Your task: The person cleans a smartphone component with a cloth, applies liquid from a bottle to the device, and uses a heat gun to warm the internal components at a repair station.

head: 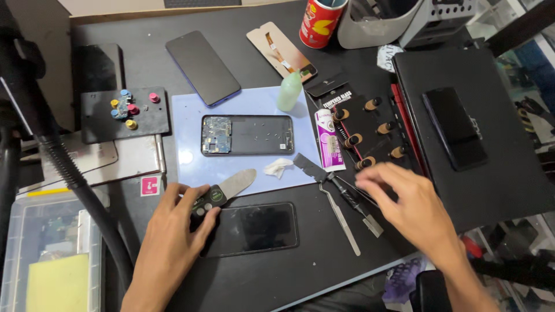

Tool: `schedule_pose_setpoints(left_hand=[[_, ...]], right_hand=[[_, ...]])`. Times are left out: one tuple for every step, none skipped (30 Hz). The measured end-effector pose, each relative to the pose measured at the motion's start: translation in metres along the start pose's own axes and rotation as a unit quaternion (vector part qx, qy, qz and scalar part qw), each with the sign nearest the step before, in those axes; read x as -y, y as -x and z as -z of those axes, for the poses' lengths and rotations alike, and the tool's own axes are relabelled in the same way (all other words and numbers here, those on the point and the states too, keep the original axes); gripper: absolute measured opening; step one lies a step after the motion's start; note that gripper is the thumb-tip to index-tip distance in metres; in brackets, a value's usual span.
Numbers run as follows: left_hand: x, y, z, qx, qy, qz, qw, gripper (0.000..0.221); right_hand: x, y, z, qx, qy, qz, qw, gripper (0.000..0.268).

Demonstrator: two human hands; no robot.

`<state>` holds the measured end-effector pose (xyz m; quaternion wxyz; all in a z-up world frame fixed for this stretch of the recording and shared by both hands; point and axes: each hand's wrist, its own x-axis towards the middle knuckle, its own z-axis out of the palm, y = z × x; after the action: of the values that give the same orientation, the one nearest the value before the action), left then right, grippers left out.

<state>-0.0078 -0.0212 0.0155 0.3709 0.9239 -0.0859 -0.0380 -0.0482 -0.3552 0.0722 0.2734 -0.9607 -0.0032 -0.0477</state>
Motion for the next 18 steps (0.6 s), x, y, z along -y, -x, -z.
schedule_pose_setpoints(left_hand=[[-0.002,0.001,-0.001,0.011,-0.007,0.017,1.000,0.041],[-0.004,0.002,-0.003,0.022,-0.014,0.034,0.999,0.043],[-0.004,0.001,-0.004,0.011,-0.023,0.006,1.000,0.041],[-0.004,0.002,-0.006,0.000,-0.031,-0.021,0.999,0.039],[-0.004,0.002,-0.008,-0.011,-0.039,-0.047,0.998,0.037],[-0.004,0.004,-0.009,-0.014,-0.042,-0.045,0.998,0.038],[-0.003,0.004,-0.010,-0.018,-0.045,-0.043,0.998,0.038],[-0.003,0.005,-0.012,-0.020,-0.047,-0.042,0.998,0.038],[-0.003,0.006,-0.013,-0.018,-0.047,-0.041,0.998,0.038],[-0.002,0.006,-0.014,-0.016,-0.047,-0.040,0.998,0.039],[-0.002,0.006,-0.015,-0.015,-0.047,-0.038,0.998,0.039],[-0.002,0.006,-0.015,-0.013,-0.052,-0.036,0.998,0.039],[-0.003,0.006,-0.016,-0.012,-0.057,-0.034,0.998,0.039],[-0.003,0.007,-0.016,-0.010,-0.062,-0.032,0.998,0.039],[-0.004,0.007,-0.016,-0.005,-0.067,-0.024,0.997,0.039],[-0.005,0.007,-0.017,-0.002,-0.071,-0.017,0.997,0.039],[-0.006,0.007,-0.016,0.002,-0.074,-0.010,0.997,0.038],[-0.007,0.007,-0.017,0.002,-0.081,-0.009,0.997,0.039]], right_hand=[[-0.005,0.007,0.000,0.005,0.002,-0.023,1.000,0.016],[-0.009,0.014,0.000,0.015,0.013,-0.048,0.999,0.017],[-0.013,0.022,-0.001,0.025,0.024,-0.073,0.997,0.018],[-0.017,0.029,-0.002,0.037,0.035,-0.098,0.994,0.018],[-0.020,0.035,-0.003,0.045,0.035,-0.129,0.990,0.020],[-0.023,0.042,-0.005,0.053,0.034,-0.160,0.985,0.022],[-0.026,0.048,-0.006,0.061,0.033,-0.192,0.979,0.025],[-0.030,0.055,-0.009,0.061,0.033,-0.179,0.981,0.029],[-0.033,0.060,-0.012,0.061,0.032,-0.167,0.984,0.033],[-0.036,0.066,-0.014,0.061,0.031,-0.154,0.986,0.038],[-0.039,0.073,-0.015,0.054,0.029,-0.153,0.986,0.035],[-0.040,0.077,-0.016,0.047,0.026,-0.149,0.987,0.032],[-0.041,0.080,-0.017,0.040,0.023,-0.145,0.988,0.029],[-0.042,0.083,-0.018,0.031,0.044,-0.138,0.989,0.029],[-0.042,0.086,-0.018,0.023,0.065,-0.131,0.989,0.029],[-0.041,0.087,-0.018,0.013,0.086,-0.124,0.988,0.029],[-0.040,0.087,-0.020,0.012,0.120,-0.114,0.986,0.031],[-0.039,0.087,-0.023,0.011,0.155,-0.105,0.982,0.033]])
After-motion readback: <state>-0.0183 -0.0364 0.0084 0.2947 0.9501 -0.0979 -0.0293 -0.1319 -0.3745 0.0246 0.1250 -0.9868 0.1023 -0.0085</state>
